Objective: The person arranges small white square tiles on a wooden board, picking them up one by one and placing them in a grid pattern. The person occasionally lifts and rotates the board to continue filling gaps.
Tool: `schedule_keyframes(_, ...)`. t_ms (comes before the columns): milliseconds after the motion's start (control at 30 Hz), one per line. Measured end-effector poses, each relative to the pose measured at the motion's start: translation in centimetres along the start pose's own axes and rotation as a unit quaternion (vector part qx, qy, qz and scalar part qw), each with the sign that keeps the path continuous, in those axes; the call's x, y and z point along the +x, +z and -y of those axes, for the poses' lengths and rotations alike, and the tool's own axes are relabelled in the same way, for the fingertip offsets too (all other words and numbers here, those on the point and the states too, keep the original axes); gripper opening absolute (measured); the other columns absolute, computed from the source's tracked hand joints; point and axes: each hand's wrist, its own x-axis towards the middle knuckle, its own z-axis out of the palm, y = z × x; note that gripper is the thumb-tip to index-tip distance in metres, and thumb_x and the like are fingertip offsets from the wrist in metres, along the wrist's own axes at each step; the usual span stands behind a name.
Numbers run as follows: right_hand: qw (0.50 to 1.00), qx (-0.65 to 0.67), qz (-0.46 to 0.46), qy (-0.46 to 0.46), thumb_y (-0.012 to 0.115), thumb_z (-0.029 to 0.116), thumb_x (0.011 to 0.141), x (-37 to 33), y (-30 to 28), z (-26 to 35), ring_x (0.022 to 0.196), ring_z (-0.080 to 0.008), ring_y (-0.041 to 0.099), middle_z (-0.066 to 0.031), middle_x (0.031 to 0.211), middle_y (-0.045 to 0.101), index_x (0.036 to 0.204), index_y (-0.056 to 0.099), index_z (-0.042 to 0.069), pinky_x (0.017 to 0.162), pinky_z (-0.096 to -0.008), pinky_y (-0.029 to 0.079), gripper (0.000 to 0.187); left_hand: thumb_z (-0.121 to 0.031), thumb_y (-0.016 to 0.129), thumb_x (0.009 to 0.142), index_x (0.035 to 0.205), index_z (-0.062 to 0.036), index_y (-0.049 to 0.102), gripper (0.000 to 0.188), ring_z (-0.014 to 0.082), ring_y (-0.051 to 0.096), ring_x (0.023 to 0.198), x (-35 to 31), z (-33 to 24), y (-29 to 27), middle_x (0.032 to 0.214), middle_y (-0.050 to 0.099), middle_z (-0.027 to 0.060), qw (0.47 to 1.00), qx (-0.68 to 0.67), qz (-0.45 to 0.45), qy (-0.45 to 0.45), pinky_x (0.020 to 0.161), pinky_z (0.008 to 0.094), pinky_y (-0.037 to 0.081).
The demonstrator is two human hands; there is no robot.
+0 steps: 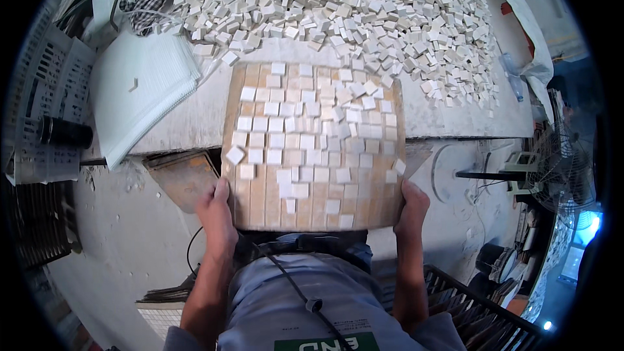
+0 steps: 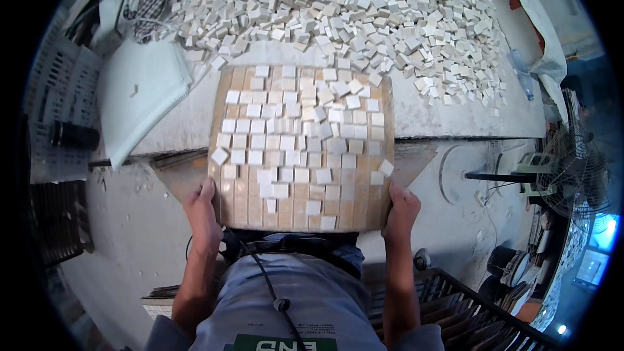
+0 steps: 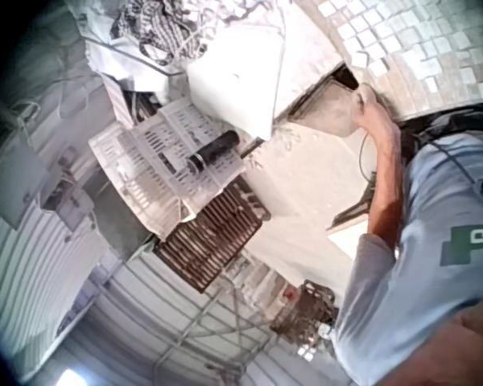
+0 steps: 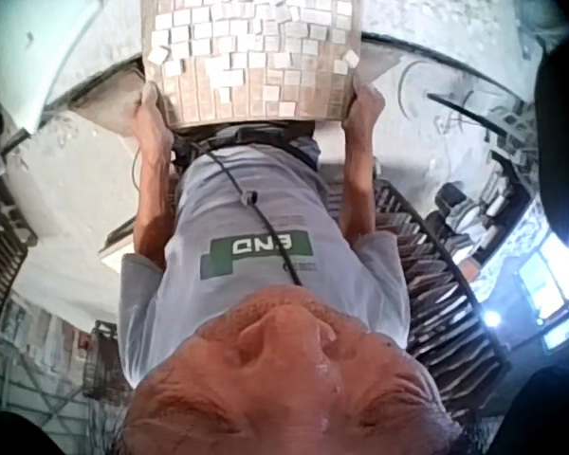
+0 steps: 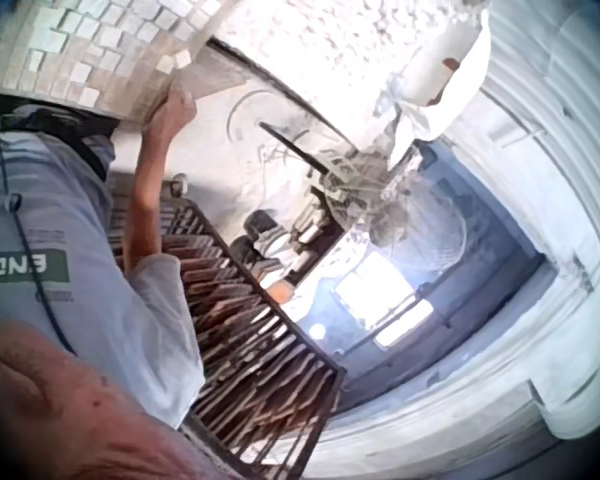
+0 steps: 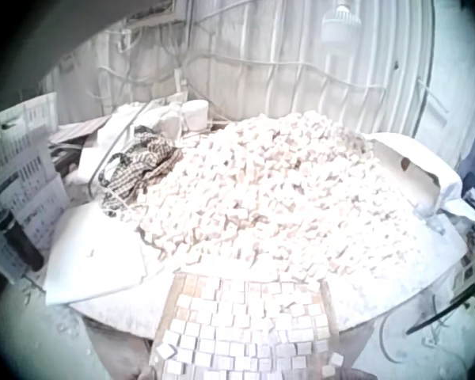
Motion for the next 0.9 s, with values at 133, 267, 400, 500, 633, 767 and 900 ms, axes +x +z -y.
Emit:
schedule_keyframes(133,0.999,-0.019,0.025,-0.011,0.059,0.016,0.099,1.8,0.1,-0.2,0.081,-0.011,0.061,-0.0034,0.09,0.069,0.096,0.071,-0.007,0.075,-0.0267,0.048,0.026,-0.014,0.061,0.1,0.078,-0.0068,0.061,0.023,0.0024,0.037,0.063,2.0,-0.3,0.6,0.07,0.048,-0.0091,1.0,0.003,0.023,-0.003,0.057,0.0236,0.029)
schedule_keyframes(267,0.999,0.005,0.053,0.009,0.057,0.017,0.1,1.5,0.2,0.4,0.087,-0.0141,0.065,-0.0082,0.101,0.071,0.107,0.07,-0.008,0.08,-0.0286,0.051,0.029,-0.015,0.059,0.101,0.083,-0.0079,0.065,0.021,0.0028,0.04,0.065,1.7,-0.9,0.3,0.073,0.05,-0.0089,0.998,0.032,0.046,-0.004,0.06,0.0233,0.033)
schedule_keyframes(400,0.996,0.041,0.053,0.051,0.058,0.023,0.102,1.1,0.6,0.9,0.091,-0.016,0.068,-0.0103,0.106,0.071,0.113,0.068,-0.007,0.082,-0.0302,0.053,0.033,-0.025,0.057,0.104,0.097,-0.0061,0.071,0.025,0.0043,0.054,0.074,2.9,-0.9,-1.0,0.085,0.065,-0.0043,0.987,0.013,0.158,0.008,0.07,0.0234,0.043)
schedule_keyframes(500,0.994,0.06,0.069,0.065,0.057,0.026,0.104,1.3,-0.5,0.0,0.093,-0.0163,0.069,-0.0099,0.106,0.072,0.113,0.067,-0.006,0.082,-0.0304,0.054,0.035,-0.03,0.056,0.105,0.111,-0.0041,0.071,0.03,0.0072,0.063,0.084,1.7,-1.1,-2.4,0.099,0.071,0.0005,0.982,0.011,0.186,-0.02,0.081,0.025,0.048)
schedule_keyframes(633,0.997,0.01,0.06,0.043,0.057,0.029,0.105,1.3,-1.9,-1.0,0.088,-0.0132,0.066,-0.0075,0.102,0.071,0.11,0.069,-0.003,0.078,-0.0282,0.053,0.035,-0.027,0.053,0.107,0.128,0.0007,0.064,0.037,0.0159,0.064,0.105,0.0,-0.7,-4.2,0.118,0.069,0.0083,0.985,0.018,0.161,-0.052,0.092,0.0309,0.05)
schedule_keyframes(767,0.973,-0.165,-0.007,-0.159,0.064,0.019,0.101,-0.7,-2.8,0.2,0.08,-0.0103,0.06,-0.0045,0.095,0.069,0.108,0.071,-0.002,0.073,-0.0251,0.049,0.023,-0.017,0.063,0.1,0.118,0.0007,0.066,0.025,0.0205,0.065,0.093,-2.2,0.5,-4.6,0.109,0.07,0.0096,0.908,0.251,-0.018,0.336,0.082,0.0333,0.053)
schedule_keyframes(900,0.872,-0.34,0.054,-0.347,0.075,0.007,0.087,-4.3,-1.9,1.9,0.087,-0.0204,0.064,-0.0083,0.098,0.069,0.111,0.07,0.002,0.079,-0.0331,0.052,0.025,-0.001,0.073,0.085,0.115,-0.0031,0.069,0.031,0.0297,0.063,0.091,-6.4,-0.9,-1.8,0.102,0.067,0.0138,0.744,0.367,0.002,0.559,0.082,0.0398,0.052)
